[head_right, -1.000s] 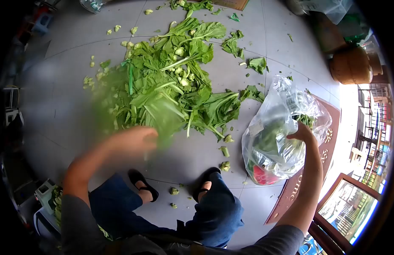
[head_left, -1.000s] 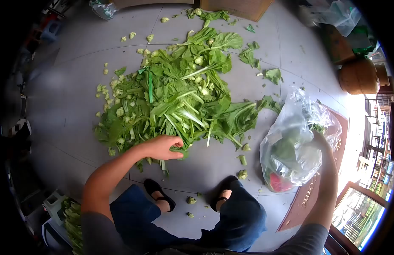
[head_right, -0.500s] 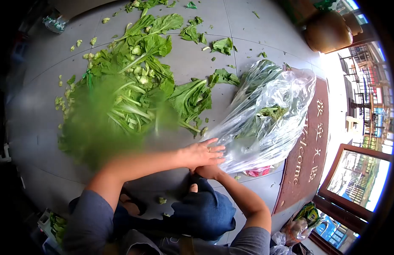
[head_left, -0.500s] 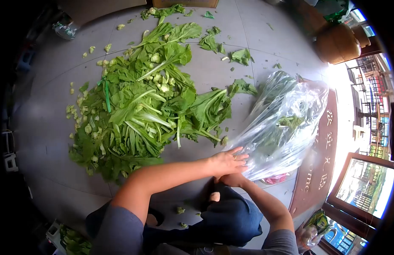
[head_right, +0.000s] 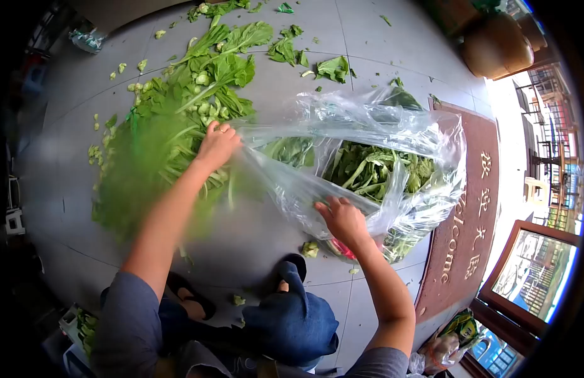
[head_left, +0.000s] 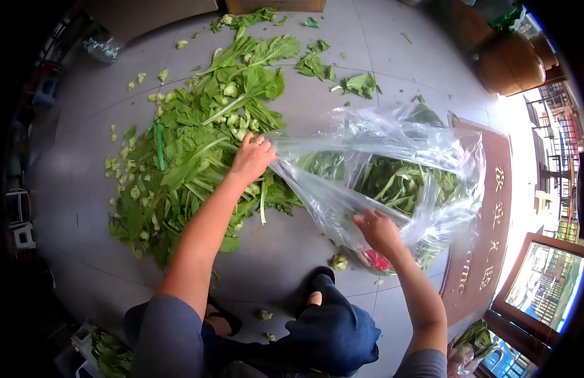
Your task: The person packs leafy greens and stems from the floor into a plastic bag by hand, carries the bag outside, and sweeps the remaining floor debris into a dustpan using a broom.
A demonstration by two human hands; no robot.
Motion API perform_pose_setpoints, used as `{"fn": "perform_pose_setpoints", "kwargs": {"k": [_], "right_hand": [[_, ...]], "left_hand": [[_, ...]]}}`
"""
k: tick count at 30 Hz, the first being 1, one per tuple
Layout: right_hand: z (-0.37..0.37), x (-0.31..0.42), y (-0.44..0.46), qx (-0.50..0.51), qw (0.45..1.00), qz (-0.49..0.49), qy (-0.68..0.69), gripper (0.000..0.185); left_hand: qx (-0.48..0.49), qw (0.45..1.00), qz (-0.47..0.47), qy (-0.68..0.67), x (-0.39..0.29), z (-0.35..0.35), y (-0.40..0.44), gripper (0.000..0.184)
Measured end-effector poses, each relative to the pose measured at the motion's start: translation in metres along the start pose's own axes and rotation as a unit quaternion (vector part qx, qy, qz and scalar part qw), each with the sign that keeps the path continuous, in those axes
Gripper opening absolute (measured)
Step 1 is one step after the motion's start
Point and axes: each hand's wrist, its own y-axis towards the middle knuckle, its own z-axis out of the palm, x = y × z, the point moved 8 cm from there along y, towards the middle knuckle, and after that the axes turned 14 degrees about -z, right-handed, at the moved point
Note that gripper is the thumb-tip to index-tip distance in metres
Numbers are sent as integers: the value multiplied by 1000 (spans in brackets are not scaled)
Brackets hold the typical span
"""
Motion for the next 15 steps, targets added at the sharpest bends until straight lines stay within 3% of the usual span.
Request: {"fn": "perform_pose_setpoints", "kwargs": {"k": [4, 6, 7, 9, 10, 11, 12, 13, 15], "right_hand": [[-41, -23, -6, 70, 983, 40, -163, 51], [-13, -52, -25, 155, 982, 102, -38, 51], [9, -56, -42, 208, 967, 137, 54, 51], [48, -43, -81, 114, 992, -13, -43, 48], [83, -48, -111, 141, 986, -8, -92, 46], [105, -51, -127, 166, 976, -2, -142, 43], [119, -42, -128, 300, 940, -6, -162, 40], [125, -32, -136, 429, 886, -10, -176, 38], [91, -10, -97, 372, 919, -48, -123, 22]], "left_hand": [[15, 992, -127, 4, 50, -3, 23, 9], [67, 976, -205, -42, 70, 4, 21, 21], [109, 958, -222, -144, 70, 6, 18, 27], [182, 886, -245, -348, 54, 5, 12, 41], [114, 905, -200, -357, 44, -3, 10, 35], [-4, 967, -118, -227, 19, -30, 5, 26], [-118, 973, -74, -182, -6, -54, -3, 19], [-126, 973, -39, -191, -36, -66, -6, 17], [-92, 958, 75, -262, -97, -88, -15, 27]]}}
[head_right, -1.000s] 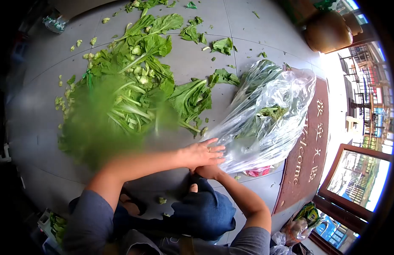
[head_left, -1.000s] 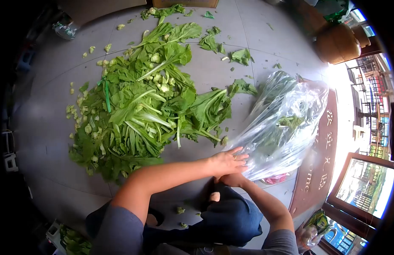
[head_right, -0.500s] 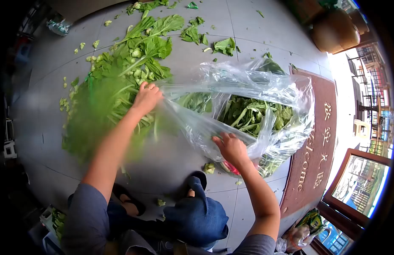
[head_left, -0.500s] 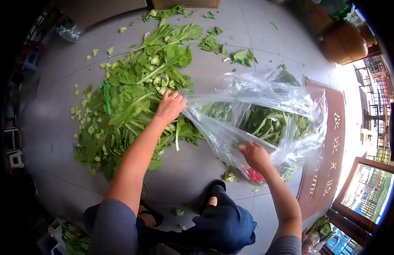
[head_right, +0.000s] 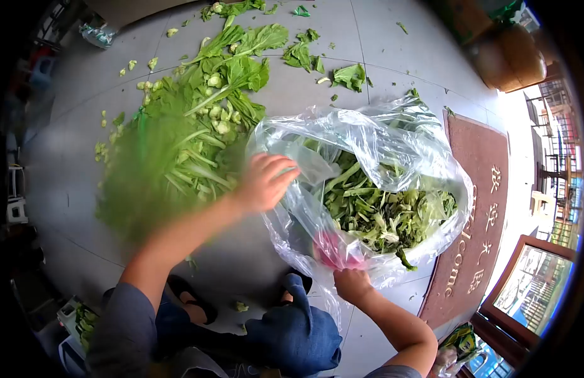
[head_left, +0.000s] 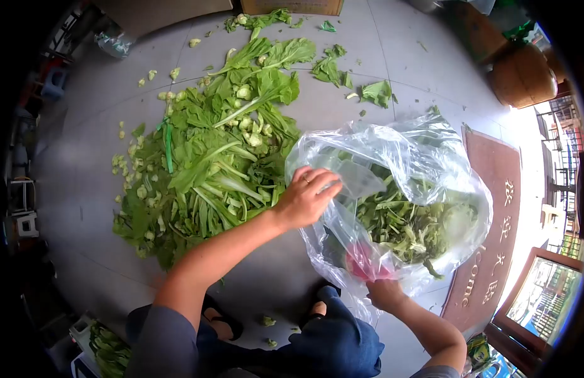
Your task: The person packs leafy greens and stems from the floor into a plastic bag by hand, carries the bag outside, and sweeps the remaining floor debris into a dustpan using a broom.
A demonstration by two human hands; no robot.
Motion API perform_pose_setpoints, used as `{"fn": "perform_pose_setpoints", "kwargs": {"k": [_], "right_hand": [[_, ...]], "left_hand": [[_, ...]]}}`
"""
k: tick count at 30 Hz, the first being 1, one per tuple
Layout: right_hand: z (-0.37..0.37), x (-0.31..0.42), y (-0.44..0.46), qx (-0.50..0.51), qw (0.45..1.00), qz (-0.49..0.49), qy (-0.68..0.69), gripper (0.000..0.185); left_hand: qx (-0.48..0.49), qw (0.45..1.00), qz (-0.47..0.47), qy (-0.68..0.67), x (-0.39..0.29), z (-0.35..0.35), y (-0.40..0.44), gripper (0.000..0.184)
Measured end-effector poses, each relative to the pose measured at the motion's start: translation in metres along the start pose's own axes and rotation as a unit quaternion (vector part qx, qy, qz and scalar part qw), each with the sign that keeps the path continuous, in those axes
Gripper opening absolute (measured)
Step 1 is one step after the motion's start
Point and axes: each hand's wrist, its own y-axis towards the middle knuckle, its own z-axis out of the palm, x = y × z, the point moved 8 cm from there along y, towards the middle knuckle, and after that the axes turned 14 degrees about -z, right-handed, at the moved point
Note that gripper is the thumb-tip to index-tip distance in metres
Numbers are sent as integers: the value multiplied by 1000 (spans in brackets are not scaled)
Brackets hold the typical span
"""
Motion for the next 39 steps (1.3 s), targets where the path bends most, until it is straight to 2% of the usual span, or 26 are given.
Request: {"fn": "perform_pose_setpoints", "kwargs": {"k": [2, 3, 4, 5, 6, 8, 9, 10, 12, 14, 15, 16, 18, 19, 21, 22, 23, 24, 25, 26, 27, 30, 32, 35, 36, 39], "right_hand": [[-87, -4, -7, -203, 979, -16, 15, 15], [-127, -15, -13, -344, 935, -15, 87, 16], [-154, -31, -15, -364, 917, 12, 162, 22], [-163, -51, -12, -328, 890, 94, 302, 35], [-160, -73, 4, -299, 849, 97, 425, 50], [-165, -110, 26, -290, 748, 63, 594, 77], [-187, -129, 28, -339, 735, 36, 586, 79], [-217, -145, 22, -432, 683, 47, 588, 60], [-272, -183, 20, -531, 614, -28, 583, 56], [-330, -185, 7, -646, 607, -69, 457, 60], [-347, -183, 3, -691, 601, -60, 398, 64], [-363, -174, 3, -732, 590, -57, 337, 67], [-364, -193, -13, -772, 523, 118, 342, 74], [-361, -221, 12, -723, 571, 129, 367, 77], [-337, -193, 52, -604, 642, 61, 468, 71], [-322, -148, 48, -608, 669, 33, 427, 65], [-316, -112, 46, -554, 768, 43, 318, 56], [-303, -82, 47, -523, 819, 37, 232, 48], [-288, -78, 54, -513, 820, 42, 249, 44], [-281, -66, 59, -540, 763, -26, 353, 38], [-278, -45, 61, -563, 725, -55, 392, 35], [-282, 2, 87, -543, 716, -106, 425, 33], [-298, 53, 102, -504, 722, -180, 439, 33], [-323, 100, 154, -467, 772, -236, 360, 43], [-329, 111, 178, -434, 789, -239, 363, 48], [-330, 128, 255, -383, 835, -214, 332, 81]], "left_hand": [[104, 994, 26, -38, -44, 25, -4, 53], [133, 990, 53, -10, -60, 41, -9, 64], [154, 985, 80, 0, -69, 55, -15, 72], [204, 976, 72, 27, -71, 68, -19, 74], [255, 963, 61, 54, -67, 77, -25, 77], [237, 964, 16, 122, -44, 75, -25, 74], [231, 960, -8, 158, -30, 73, -28, 72], [193, 969, -32, 153, -16, 62, -29, 69], [116, 980, -70, 147, 12, 39, -26, 62], [108, 982, -116, 100, 37, 39, -26, 54], [98, 982, -142, 79, 46, 32, -26, 50], [85, 978, -188, -20, 53, 26, -26, 46], [48, 938, -269, -214, 63, 20, -24, 39], [16, 951, -246, -185, 61, 4, -26, 36], [35, 952, -259, -162, 67, -17, -47, 39], [44, 957, -254, -135, 73, -32, -61, 40], [55, 962, -246, -104, 83, -47, -77, 44], [76, 961, -255, -74, 97, -62, -100, 47], [94, 952, -289, -19, 116, -79, -118, 53], [111, 940, -320, 37, 137, -96, -130, 58], [71, 924, -366, 88, 158, -120, -144, 65], [-61, 853, -497, 145, 221, -185, -172, 90], [-98, 749, -655, 32, 264, -202, -202, 102], [0, 604, -783, -150, 278, -187, -250, 111], [39, 596, -784, -170, 283, -177, -269, 110], [33, 652, -728, -209, 300, -147, -311, 112]]}}
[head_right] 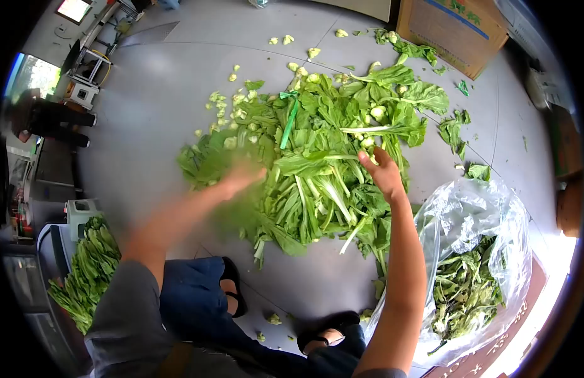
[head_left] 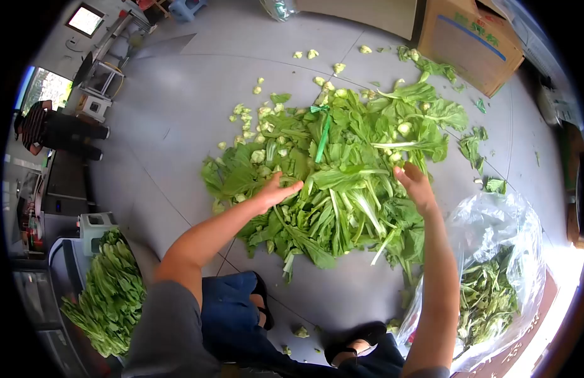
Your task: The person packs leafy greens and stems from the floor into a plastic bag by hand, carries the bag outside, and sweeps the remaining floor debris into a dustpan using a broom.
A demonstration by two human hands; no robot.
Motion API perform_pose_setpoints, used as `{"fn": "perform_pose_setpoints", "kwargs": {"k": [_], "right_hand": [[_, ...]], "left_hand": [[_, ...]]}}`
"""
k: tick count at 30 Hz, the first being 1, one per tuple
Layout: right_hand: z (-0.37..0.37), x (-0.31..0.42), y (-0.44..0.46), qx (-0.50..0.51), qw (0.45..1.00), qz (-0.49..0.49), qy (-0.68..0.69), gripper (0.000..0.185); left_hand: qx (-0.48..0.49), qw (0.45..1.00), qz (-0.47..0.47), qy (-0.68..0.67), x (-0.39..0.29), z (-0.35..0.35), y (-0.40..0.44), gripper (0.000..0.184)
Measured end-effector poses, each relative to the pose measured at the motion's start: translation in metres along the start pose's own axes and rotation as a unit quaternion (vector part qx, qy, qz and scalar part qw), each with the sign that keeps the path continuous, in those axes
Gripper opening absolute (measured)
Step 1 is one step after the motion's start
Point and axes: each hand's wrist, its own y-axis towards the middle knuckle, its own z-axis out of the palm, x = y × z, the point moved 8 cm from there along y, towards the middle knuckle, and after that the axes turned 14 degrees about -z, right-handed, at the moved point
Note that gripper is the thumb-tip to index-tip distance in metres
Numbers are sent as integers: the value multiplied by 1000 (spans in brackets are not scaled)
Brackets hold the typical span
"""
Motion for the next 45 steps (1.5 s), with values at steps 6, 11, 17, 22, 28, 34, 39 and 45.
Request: {"fn": "perform_pose_setpoints", "kwargs": {"k": [6, 11, 17, 22, 28, 34, 39, 45], "right_hand": [[69, -12, 48, 102, 980, 80, -151, 123], [115, -3, 35, 248, 960, 89, -99, 116], [168, 30, -21, 220, 956, 173, 83, 104], [196, 2, -50, 188, 943, 193, 196, 100], [187, 49, -79, 194, 874, 165, 414, 82], [134, 113, -87, 159, 901, 128, 382, 81], [101, 144, -69, 130, 950, -40, 281, 62], [85, 134, -121, 26, 913, 58, 402, 39]], "left_hand": [[95, 985, -72, -128, 13, 13, 12, 119], [186, 959, -97, -189, 12, 24, 2, 118], [218, 950, 2, -222, 32, 37, 26, 118], [309, 855, 2, -416, 11, 47, -10, 94], [298, 874, 21, -383, -15, 25, -55, 74], [-6, 969, 223, -106, -77, -14, -140, 75], [-65, 931, 359, -17, -119, -18, -193, 77], [156, 936, 311, -49, -114, 16, -227, 59]]}}
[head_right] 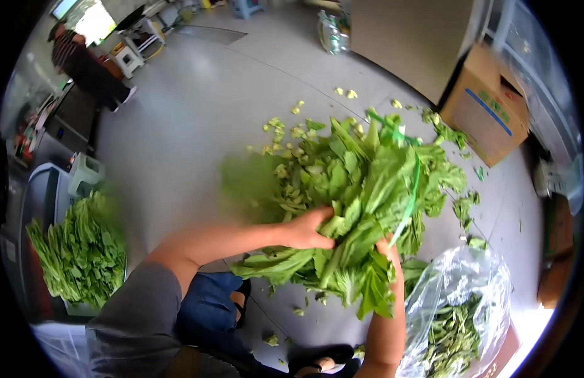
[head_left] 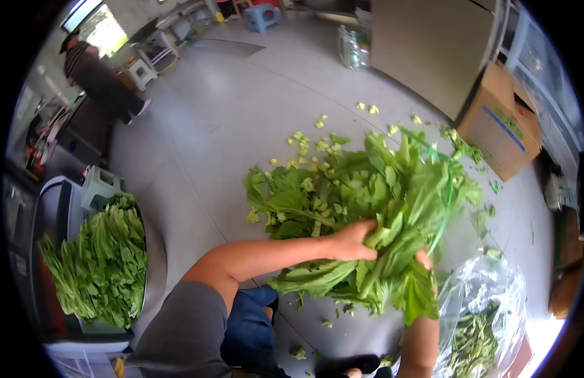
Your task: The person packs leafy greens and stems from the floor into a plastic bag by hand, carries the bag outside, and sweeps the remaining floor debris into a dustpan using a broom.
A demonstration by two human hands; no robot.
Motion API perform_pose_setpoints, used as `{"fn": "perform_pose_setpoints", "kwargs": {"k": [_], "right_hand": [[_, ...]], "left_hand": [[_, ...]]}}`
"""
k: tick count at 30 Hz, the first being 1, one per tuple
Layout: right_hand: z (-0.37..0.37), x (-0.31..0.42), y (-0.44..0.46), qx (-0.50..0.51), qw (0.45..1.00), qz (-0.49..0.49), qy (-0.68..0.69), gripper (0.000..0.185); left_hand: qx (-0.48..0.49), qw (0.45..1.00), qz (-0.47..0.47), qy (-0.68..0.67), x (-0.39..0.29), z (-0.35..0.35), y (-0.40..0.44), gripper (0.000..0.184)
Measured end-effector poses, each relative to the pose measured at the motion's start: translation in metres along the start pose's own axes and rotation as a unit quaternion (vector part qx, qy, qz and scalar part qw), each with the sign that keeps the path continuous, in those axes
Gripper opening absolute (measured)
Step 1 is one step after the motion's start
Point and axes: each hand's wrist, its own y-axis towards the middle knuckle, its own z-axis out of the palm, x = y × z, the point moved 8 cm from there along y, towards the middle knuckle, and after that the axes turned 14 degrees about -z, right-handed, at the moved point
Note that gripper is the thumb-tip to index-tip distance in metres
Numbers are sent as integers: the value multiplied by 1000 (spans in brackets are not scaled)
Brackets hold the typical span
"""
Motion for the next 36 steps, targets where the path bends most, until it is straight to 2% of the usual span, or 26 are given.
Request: {"fn": "perform_pose_setpoints", "kwargs": {"k": [2, 5, 7, 11, 19, 26, 29, 32, 36], "right_hand": [[-2, -2, -1, -1, 999, -16, -49, 39], [-3, -20, 5, -9, 995, -20, -99, 39], [3, -35, 2, -16, 994, -7, -110, 39], [6, -51, -6, -12, 993, 8, -121, 39], [4, -59, -12, -14, 990, 14, -139, 38], [12, -67, -13, -6, 989, 21, -147, 38], [9, -64, -15, -11, 988, 18, -153, 38], [7, -62, -17, -15, 987, 16, -159, 38], [4, -59, -19, -23, 986, 14, -165, 38]], "left_hand": [[24, 999, 43, -10, 5, 1, 6, 56], [95, 995, 11, -23, 4, 7, -1, 46], [111, 993, 32, -33, 5, 10, -3, 39], [164, 980, -47, -103, 18, 1, 0, 32], [219, 953, -91, -189, 43, 17, -3, 25], [214, 939, -87, -256, 49, 7, 1, 34], [234, 948, -31, -213, 32, 4, -3, 38], [269, 934, -50, -231, 27, 3, -13, 40], [257, 930, -90, -246, 50, -5, -10, 43]]}}
